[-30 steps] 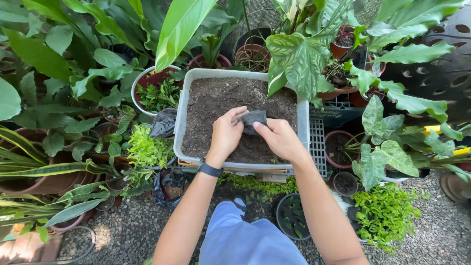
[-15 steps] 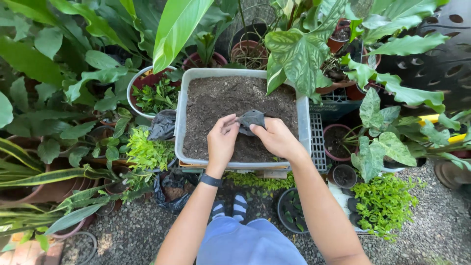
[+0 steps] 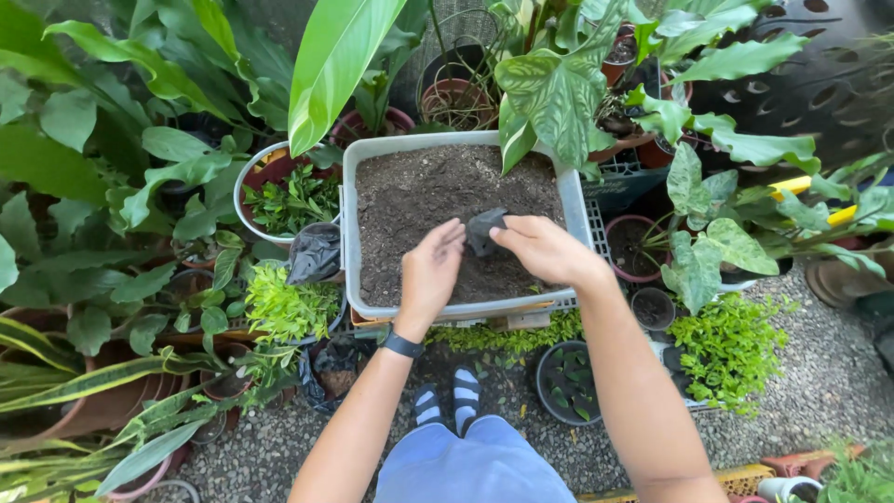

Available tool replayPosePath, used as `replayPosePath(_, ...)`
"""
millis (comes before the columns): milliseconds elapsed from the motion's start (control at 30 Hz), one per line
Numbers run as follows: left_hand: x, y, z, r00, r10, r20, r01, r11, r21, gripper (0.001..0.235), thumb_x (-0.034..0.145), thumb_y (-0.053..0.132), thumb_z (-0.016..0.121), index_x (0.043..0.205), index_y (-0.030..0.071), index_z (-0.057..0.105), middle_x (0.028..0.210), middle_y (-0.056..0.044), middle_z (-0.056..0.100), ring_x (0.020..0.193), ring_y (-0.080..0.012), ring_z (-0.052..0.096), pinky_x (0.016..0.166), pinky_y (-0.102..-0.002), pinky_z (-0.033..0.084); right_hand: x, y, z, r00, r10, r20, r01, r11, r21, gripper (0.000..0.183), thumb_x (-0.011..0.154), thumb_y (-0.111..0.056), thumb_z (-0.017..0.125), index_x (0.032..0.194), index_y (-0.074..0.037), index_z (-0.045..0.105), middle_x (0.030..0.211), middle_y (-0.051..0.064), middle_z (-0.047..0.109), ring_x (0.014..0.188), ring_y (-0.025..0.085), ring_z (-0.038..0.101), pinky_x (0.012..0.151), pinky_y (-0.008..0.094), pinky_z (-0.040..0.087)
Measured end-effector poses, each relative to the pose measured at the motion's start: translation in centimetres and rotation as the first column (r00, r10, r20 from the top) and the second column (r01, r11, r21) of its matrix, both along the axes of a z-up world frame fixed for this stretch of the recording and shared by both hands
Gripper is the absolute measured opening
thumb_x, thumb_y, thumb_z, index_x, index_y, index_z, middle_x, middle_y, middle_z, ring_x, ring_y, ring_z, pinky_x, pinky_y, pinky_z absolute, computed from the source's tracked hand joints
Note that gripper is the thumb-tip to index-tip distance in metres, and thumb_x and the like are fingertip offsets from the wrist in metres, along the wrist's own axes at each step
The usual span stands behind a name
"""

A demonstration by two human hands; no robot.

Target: Transplanting a small plant from its nursery bag into a larger container with soil.

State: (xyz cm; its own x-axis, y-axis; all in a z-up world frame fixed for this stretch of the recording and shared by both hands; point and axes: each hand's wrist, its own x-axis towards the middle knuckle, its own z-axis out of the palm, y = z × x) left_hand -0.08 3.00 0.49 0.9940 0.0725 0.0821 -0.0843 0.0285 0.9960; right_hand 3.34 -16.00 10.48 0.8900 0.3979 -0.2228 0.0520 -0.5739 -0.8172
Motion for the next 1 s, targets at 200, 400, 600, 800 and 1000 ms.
replayPosePath(200,-1.7,2.1,1.6,0.958,0.144,0.246,-0.222,0.919,0.326,0.026,0.098,-0.003,0.056,0.122,-0.002,0.066,0.112,-0.017,0.072,0.105,-0.0293,0.074,0.090,-0.037,0.059,2.1,2.2,0.5,0.997,0.023,0.076,-0.005,0.974,-0.228,0.036,0.100,-0.031,0.053,0.102,0.002,0.067,0.084,0.023,0.070,0.078,0.037,0.066,0.076,0.046,0.052)
replayPosePath(400,-2.0,1.9,1.9,0.942,0.150,0.302,-0.265,0.882,0.389,0.035,0.094,-0.008,0.051,0.126,-0.001,0.063,0.118,-0.021,0.066,0.108,-0.0388,0.067,0.093,-0.043,0.054,5.8,6.5,-5.6,0.938,0.245,0.245,-0.139,0.914,-0.382,0.035,0.100,-0.027,0.051,0.106,0.002,0.069,0.108,0.028,0.071,0.107,0.047,0.064,0.093,0.054,0.049)
replayPosePath(600,-2.1,1.7,1.5,0.933,0.176,0.314,-0.296,0.871,0.392,0.040,0.091,-0.010,0.049,0.128,0.000,0.062,0.123,-0.021,0.064,0.114,-0.0407,0.064,0.096,-0.045,0.052,6.0,6.7,-6.0,0.939,0.333,0.088,-0.242,0.820,-0.519,0.040,0.094,-0.027,0.050,0.111,0.002,0.073,0.114,0.028,0.070,0.111,0.044,0.065,0.100,0.050,0.049)
replayPosePath(800,-2.2,1.5,1.5,0.927,0.181,0.328,-0.312,0.857,0.409,0.042,0.091,-0.009,0.049,0.130,0.000,0.060,0.125,-0.022,0.063,0.116,-0.0418,0.063,0.098,-0.046,0.052,4.5,5.2,-7.0,0.919,0.395,0.015,-0.321,0.768,-0.554,0.039,0.096,-0.029,0.050,0.105,0.002,0.073,0.111,0.027,0.072,0.110,0.044,0.066,0.101,0.050,0.049)
replayPosePath(1000,-2.0,1.6,1.7,0.942,0.194,0.275,-0.302,0.850,0.433,0.039,0.092,-0.008,0.050,0.130,0.000,0.060,0.125,-0.022,0.063,0.115,-0.0422,0.063,0.096,-0.046,0.052,3.7,4.2,-5.7,0.906,0.422,-0.040,-0.375,0.756,-0.536,0.039,0.097,-0.031,0.050,0.102,0.001,0.073,0.109,0.027,0.071,0.107,0.046,0.065,0.099,0.051,0.048)
